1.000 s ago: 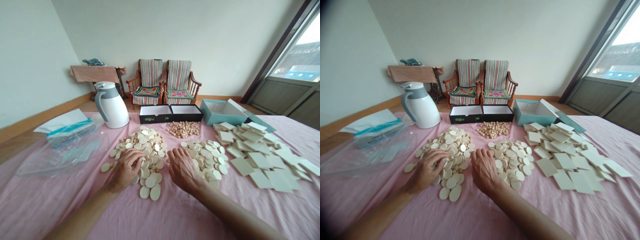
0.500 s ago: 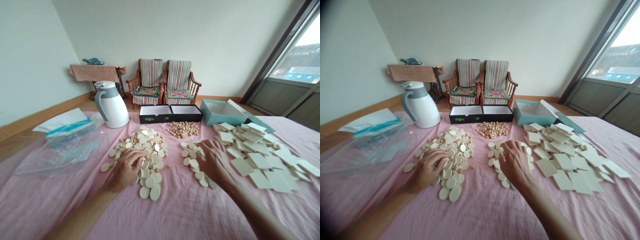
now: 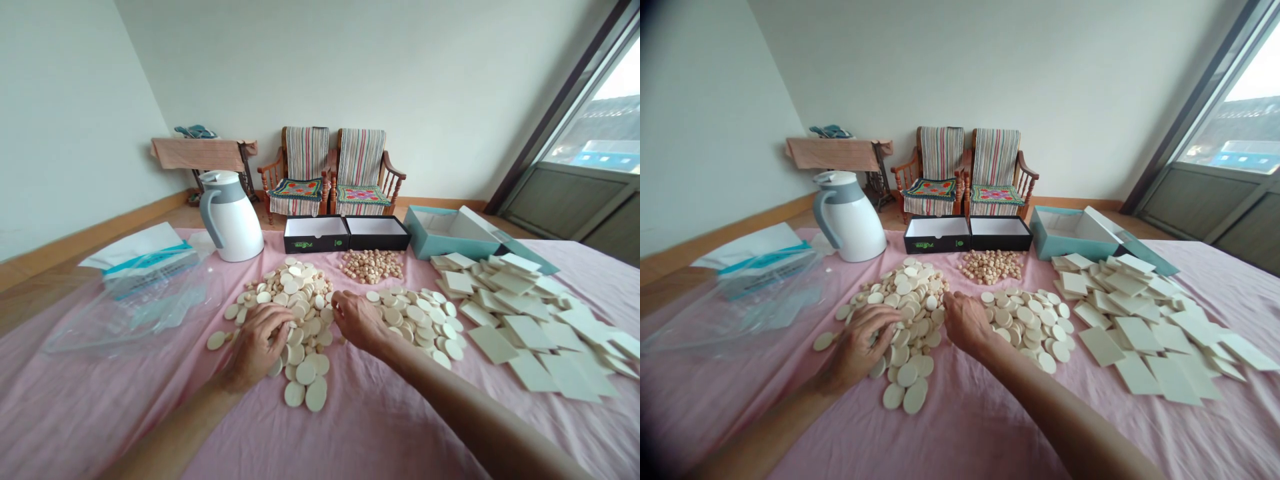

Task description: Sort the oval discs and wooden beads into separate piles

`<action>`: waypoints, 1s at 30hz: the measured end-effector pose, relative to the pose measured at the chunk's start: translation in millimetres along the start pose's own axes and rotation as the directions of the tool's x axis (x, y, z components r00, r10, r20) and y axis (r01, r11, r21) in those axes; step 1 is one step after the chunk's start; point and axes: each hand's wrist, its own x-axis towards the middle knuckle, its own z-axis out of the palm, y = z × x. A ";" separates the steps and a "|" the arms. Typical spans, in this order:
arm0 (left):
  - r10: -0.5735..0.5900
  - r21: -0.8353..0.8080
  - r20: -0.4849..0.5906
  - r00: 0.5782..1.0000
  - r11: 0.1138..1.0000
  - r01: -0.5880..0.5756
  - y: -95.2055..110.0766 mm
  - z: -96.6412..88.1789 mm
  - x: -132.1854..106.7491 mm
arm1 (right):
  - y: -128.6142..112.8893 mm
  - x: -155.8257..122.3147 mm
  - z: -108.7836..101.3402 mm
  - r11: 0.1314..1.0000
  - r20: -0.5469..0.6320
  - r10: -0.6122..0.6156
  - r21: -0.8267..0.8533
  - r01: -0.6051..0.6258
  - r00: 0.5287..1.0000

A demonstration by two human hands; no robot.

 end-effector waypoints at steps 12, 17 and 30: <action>0.002 -0.012 0.000 1.000 1.000 -0.002 -0.8 -2.4 1.3 | 54.9 35.0 -13.1 0.988 -0.109 0.151 -0.022 -0.154 0.982; -0.017 -0.009 0.003 1.000 1.000 0.017 -3.3 -1.7 -0.2 | 92.7 52.2 -36.7 0.920 -0.205 0.319 -0.168 -0.354 0.925; -0.034 -0.010 0.011 0.999 0.999 0.035 -3.0 -2.6 -1.1 | -0.4 2.9 -4.6 0.998 0.146 -0.047 0.053 0.039 0.988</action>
